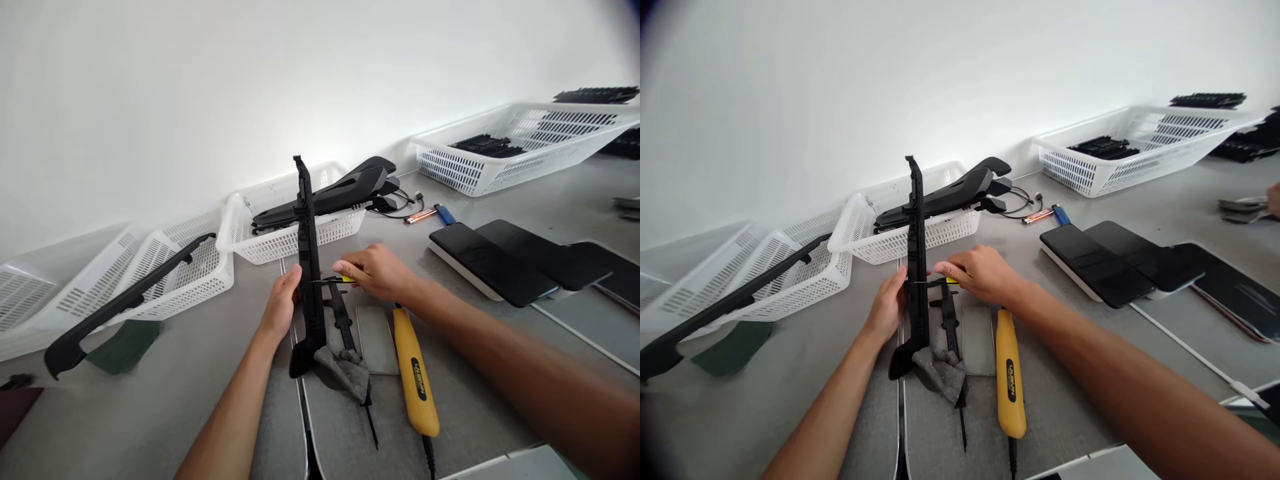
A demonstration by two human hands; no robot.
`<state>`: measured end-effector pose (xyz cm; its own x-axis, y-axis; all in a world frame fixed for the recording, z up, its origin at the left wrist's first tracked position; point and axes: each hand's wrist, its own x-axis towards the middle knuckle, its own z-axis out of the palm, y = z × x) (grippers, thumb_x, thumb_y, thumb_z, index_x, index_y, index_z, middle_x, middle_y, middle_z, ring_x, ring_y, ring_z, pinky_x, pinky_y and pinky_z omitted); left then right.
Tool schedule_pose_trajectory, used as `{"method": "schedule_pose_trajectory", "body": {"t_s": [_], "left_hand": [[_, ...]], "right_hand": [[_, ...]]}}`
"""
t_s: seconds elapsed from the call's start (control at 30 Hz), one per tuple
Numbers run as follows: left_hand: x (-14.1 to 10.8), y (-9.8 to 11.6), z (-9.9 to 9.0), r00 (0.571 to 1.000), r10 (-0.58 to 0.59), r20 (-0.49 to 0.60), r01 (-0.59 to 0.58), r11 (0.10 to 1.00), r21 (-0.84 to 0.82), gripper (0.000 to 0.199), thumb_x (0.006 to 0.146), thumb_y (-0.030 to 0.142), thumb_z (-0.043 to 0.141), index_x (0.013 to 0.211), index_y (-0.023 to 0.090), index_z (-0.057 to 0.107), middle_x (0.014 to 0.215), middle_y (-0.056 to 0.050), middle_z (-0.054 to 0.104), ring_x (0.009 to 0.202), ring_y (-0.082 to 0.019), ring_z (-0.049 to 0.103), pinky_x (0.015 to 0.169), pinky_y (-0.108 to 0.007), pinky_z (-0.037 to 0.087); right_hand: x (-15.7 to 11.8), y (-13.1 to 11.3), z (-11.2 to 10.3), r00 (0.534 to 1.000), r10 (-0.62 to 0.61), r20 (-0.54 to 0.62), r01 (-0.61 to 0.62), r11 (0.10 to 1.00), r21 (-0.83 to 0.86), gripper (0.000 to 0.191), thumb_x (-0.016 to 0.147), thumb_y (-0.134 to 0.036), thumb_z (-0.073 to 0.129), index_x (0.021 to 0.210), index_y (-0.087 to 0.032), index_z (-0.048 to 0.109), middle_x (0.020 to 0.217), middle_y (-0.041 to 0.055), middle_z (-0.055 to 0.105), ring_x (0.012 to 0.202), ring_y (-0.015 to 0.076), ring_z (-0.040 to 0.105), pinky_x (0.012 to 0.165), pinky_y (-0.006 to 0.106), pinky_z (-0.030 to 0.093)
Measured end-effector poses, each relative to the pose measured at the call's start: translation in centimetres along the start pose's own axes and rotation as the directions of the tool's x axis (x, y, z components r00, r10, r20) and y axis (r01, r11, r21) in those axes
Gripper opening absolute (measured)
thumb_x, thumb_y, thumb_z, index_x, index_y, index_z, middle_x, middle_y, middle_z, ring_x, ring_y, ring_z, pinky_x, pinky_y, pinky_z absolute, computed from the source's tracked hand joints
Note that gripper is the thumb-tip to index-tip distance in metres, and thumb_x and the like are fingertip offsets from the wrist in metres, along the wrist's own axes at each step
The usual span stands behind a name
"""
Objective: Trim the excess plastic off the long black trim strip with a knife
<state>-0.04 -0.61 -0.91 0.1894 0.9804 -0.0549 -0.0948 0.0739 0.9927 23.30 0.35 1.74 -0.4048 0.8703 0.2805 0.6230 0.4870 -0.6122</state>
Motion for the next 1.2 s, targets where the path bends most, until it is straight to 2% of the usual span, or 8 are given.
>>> {"method": "schedule_pose_trajectory", "body": {"t_s": [0.13, 0.27, 0.33, 0.43, 0.63, 0.8, 0.97, 1.2], "left_hand": [[-0.3, 0.6, 0.3, 0.998, 0.018, -0.057, -0.017, 1.000, 0.021, 0.050, 0.088, 0.067, 0.073, 0.093, 0.018, 0.081, 0.067, -0.002, 0.073, 0.063, -0.020, 0.068, 0.058, -0.029, 0.051], [-0.5, 1.1, 0.6, 0.988, 0.055, -0.141, -0.049, 0.998, 0.044, 0.053, 0.083, 0.069, 0.075, 0.070, 0.018, 0.073, 0.062, -0.001, 0.067, 0.055, -0.015, 0.057, 0.051, -0.026, 0.043], [-0.5, 1.3, 0.8, 0.987, 0.028, -0.160, -0.022, 0.999, 0.040, 0.059, 0.079, 0.071, 0.078, 0.057, 0.019, 0.062, 0.053, 0.002, 0.057, 0.048, -0.012, 0.046, 0.046, -0.025, 0.036], [-0.6, 1.7, 1.0, 0.987, 0.009, -0.159, -0.006, 1.000, 0.022, 0.064, 0.073, 0.071, 0.083, 0.052, 0.021, 0.050, 0.049, 0.006, 0.045, 0.046, -0.009, 0.036, 0.045, -0.024, 0.030], [-0.6, 1.9, 1.3, 0.988, -0.003, -0.156, -0.001, 1.000, -0.020, 0.055, 0.072, 0.065, 0.087, 0.059, 0.020, 0.057, 0.054, 0.006, 0.049, 0.049, -0.010, 0.041, 0.047, -0.024, 0.034], [-0.5, 1.5, 1.0, 0.985, 0.002, -0.172, -0.013, 0.998, -0.066, 0.051, 0.075, 0.059, 0.084, 0.058, 0.021, 0.054, 0.054, 0.007, 0.047, 0.050, -0.011, 0.042, 0.049, -0.024, 0.038], [-0.6, 1.4, 0.6, 0.978, 0.001, -0.208, -0.011, 0.999, -0.048, 0.050, 0.075, 0.054, 0.084, 0.057, 0.022, 0.050, 0.055, 0.008, 0.044, 0.050, -0.009, 0.037, 0.047, -0.024, 0.034], [-0.3, 1.2, 0.9, 0.979, 0.019, -0.203, -0.039, 0.995, -0.096, 0.049, 0.077, 0.055, 0.084, 0.059, 0.021, 0.055, 0.056, 0.007, 0.050, 0.052, -0.010, 0.044, 0.050, -0.023, 0.040]], "right_hand": [[-0.4, -1.1, 0.5, 0.994, -0.098, 0.052, 0.096, 0.995, 0.040, 0.078, 0.100, -0.087, 0.030, 0.076, -0.020, 0.062, 0.063, 0.0001, 0.057, 0.057, 0.0133, 0.041, 0.061, 0.031, 0.024], [-0.5, -1.5, 0.8, 0.986, -0.132, 0.104, 0.133, 0.991, -0.004, 0.072, 0.090, -0.091, 0.051, 0.084, -0.020, 0.065, 0.066, -0.0004, 0.059, 0.057, 0.0132, 0.042, 0.061, 0.030, 0.023], [-0.5, -1.5, 0.8, 0.987, -0.126, 0.099, 0.131, 0.990, -0.044, 0.062, 0.091, -0.083, 0.060, 0.083, -0.021, 0.062, 0.068, -0.0011, 0.058, 0.058, 0.0131, 0.041, 0.061, 0.030, 0.022], [-0.3, -1.4, 0.7, 0.997, -0.058, 0.056, 0.065, 0.989, -0.134, 0.048, 0.100, -0.064, 0.060, 0.077, -0.022, 0.056, 0.065, -0.0013, 0.055, 0.059, 0.0139, 0.035, 0.061, 0.032, 0.019], [-0.1, -1.2, 0.6, 0.998, 0.048, -0.034, -0.054, 0.978, -0.204, 0.046, 0.102, -0.060, 0.054, 0.073, -0.024, 0.052, 0.063, -0.0010, 0.051, 0.059, 0.0159, 0.035, 0.062, 0.033, 0.019], [0.0, -0.5, 0.4, 1.000, 0.027, -0.011, -0.028, 0.996, -0.084, 0.049, 0.101, -0.062, 0.054, 0.072, -0.023, 0.050, 0.064, -0.0026, 0.051, 0.059, 0.0143, 0.035, 0.061, 0.031, 0.022], [0.0, 0.2, 0.4, 0.996, 0.047, -0.070, -0.045, 0.998, 0.041, 0.048, 0.104, -0.062, 0.051, 0.077, -0.022, 0.054, 0.066, -0.0035, 0.052, 0.061, 0.0138, 0.041, 0.063, 0.030, 0.026], [-0.1, -0.4, 0.9, 1.000, 0.022, -0.015, -0.022, 1.000, 0.001, 0.047, 0.107, -0.061, 0.050, 0.085, -0.021, 0.062, 0.069, -0.0007, 0.059, 0.063, 0.0153, 0.046, 0.063, 0.030, 0.025]]}}
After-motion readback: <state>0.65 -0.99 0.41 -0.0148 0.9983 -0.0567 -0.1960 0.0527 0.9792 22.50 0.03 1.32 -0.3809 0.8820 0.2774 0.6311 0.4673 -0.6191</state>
